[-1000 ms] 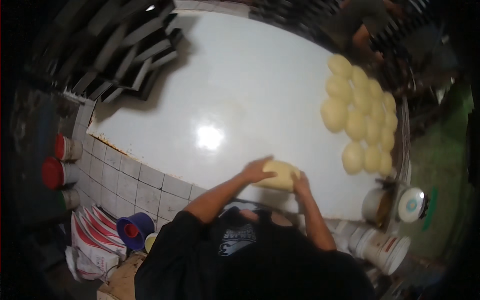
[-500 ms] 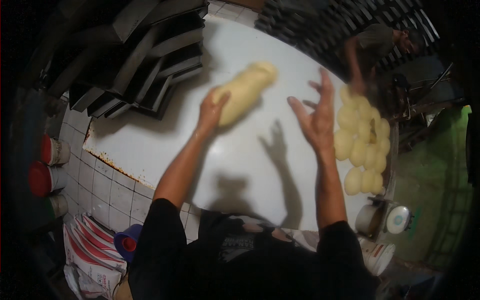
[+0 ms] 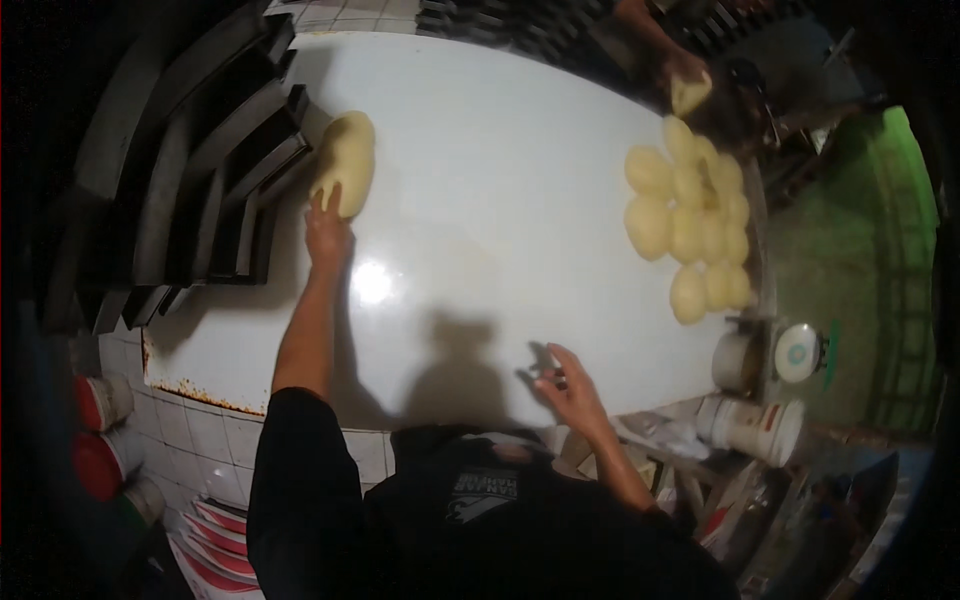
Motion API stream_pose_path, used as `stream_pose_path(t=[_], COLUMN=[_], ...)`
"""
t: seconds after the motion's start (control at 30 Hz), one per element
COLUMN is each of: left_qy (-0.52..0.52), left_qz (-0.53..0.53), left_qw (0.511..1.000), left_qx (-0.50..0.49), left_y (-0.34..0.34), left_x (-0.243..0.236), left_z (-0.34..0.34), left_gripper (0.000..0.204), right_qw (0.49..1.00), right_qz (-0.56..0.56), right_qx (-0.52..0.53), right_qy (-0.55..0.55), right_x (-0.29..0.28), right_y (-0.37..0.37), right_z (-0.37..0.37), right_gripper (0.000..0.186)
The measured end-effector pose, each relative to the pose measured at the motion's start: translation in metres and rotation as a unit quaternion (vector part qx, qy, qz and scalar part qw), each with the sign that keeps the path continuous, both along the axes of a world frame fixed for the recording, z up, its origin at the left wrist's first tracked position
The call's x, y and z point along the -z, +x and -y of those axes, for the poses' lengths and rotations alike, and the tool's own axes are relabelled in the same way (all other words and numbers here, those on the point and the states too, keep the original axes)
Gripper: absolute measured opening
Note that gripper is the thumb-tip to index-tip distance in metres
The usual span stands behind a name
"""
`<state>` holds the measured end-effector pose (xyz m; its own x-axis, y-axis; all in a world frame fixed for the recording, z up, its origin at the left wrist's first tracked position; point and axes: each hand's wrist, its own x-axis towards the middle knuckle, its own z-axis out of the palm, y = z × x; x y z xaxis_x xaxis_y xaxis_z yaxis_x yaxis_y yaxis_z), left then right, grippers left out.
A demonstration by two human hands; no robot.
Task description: The person cuts sections of dough from a larger mass using a scraper, weighs the pieces on a scale, and then rolls and shapes them into small balls on a table.
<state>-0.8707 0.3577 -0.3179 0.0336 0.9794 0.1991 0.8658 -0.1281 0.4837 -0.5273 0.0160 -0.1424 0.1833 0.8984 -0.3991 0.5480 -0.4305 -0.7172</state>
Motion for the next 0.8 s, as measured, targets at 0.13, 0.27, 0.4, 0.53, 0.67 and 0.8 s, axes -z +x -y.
stream_pose_path(t=[0.13, 0.27, 0.4, 0.53, 0.67, 0.8], left_qy=[0.029, -0.034, -0.229, 0.269, -0.113, -0.117], left_qz=[0.017, -0.195, -0.154, -0.139, 0.021, 0.126], left_qw=[0.994, 0.978, 0.96, 0.949, 0.976, 0.87], left_qx=[0.101, 0.067, 0.045, 0.084, 0.184, 0.461], left_y=[-0.018, -0.039, -0.008, 0.014, 0.183, 0.332], left_x=[-0.027, 0.045, 0.008, -0.035, -0.015, -0.001], left_z=[-0.002, 0.085, 0.056, 0.07, 0.207, 0.363], left_gripper=[0.062, 0.077, 0.076, 0.081, 0.066, 0.06], right_qw=[0.997, 0.997, 0.974, 0.989, 0.969, 0.965], right_qz=[0.045, 0.074, 0.079, -0.005, 0.064, 0.036], right_qx=[-0.023, -0.003, 0.049, 0.111, 0.218, 0.251], right_qy=[0.061, 0.017, 0.207, 0.101, 0.102, -0.061], right_x=[0.013, 0.017, 0.057, 0.036, 0.141, 0.227], right_y=[0.023, 0.038, 0.058, 0.068, 0.069, 0.09], right_z=[0.038, 0.077, 0.164, 0.237, 0.39, 0.513], right_gripper=[0.058, 0.056, 0.057, 0.058, 0.063, 0.057])
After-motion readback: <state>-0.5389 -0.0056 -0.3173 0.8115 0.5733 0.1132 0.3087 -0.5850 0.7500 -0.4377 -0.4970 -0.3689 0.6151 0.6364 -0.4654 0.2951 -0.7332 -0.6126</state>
